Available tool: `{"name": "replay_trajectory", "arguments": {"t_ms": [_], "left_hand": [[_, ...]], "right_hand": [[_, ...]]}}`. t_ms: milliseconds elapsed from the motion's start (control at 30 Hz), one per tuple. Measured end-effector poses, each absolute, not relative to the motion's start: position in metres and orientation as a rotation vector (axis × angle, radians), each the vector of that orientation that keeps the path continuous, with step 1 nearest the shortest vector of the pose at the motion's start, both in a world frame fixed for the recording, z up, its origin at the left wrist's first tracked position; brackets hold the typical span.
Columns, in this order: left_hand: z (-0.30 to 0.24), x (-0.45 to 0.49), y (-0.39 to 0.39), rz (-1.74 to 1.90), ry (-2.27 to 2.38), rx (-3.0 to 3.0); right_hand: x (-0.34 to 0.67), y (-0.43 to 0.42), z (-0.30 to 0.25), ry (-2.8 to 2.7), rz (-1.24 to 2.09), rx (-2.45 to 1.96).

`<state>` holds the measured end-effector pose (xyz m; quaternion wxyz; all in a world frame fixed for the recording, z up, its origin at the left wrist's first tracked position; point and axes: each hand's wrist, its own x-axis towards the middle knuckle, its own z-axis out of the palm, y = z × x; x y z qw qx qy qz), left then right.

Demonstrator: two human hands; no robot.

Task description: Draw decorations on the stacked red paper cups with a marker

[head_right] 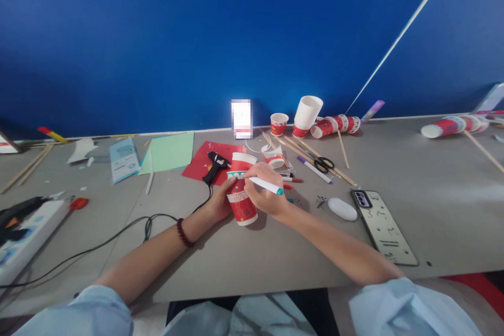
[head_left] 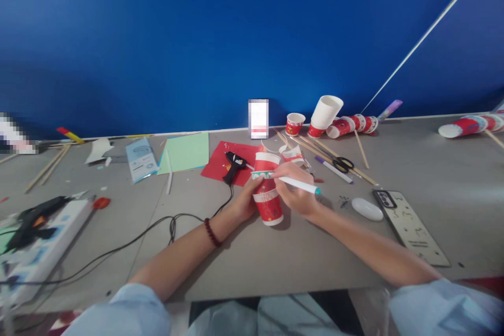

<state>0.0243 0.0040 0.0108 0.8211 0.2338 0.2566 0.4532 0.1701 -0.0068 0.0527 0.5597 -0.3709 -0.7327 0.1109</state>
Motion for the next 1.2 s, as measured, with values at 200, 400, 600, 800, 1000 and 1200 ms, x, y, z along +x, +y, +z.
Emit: {"name": "replay_trajectory", "arguments": {"t_ms": [200,400,600,800,1000,1200], "left_hand": [[0.0079,0.0242,0.0052,0.978,0.570,0.497],[0.0053,0.0231,0.0058,0.966,0.610,0.463],[0.0054,0.0224,0.0082,0.948,0.611,0.415],[0.0094,0.0213,0.0108,0.922,0.583,0.332],[0.0118,0.0186,0.0111,0.865,0.631,0.326],[0.0089,0.0185,0.0124,0.884,0.676,0.309]], "right_hand": [[0.1713,-0.0068,0.0517,-1.695,0.235,-0.891],[0.1736,-0.0047,0.0503,-1.631,0.292,-0.902],[0.1738,-0.0032,0.0494,-1.599,0.305,-0.896],[0.1756,-0.0008,0.0457,-1.567,0.326,-0.915],[0.1758,-0.0006,0.0443,-1.563,0.325,-0.922],[0.1751,-0.0005,0.0433,-1.583,0.303,-0.932]]}}
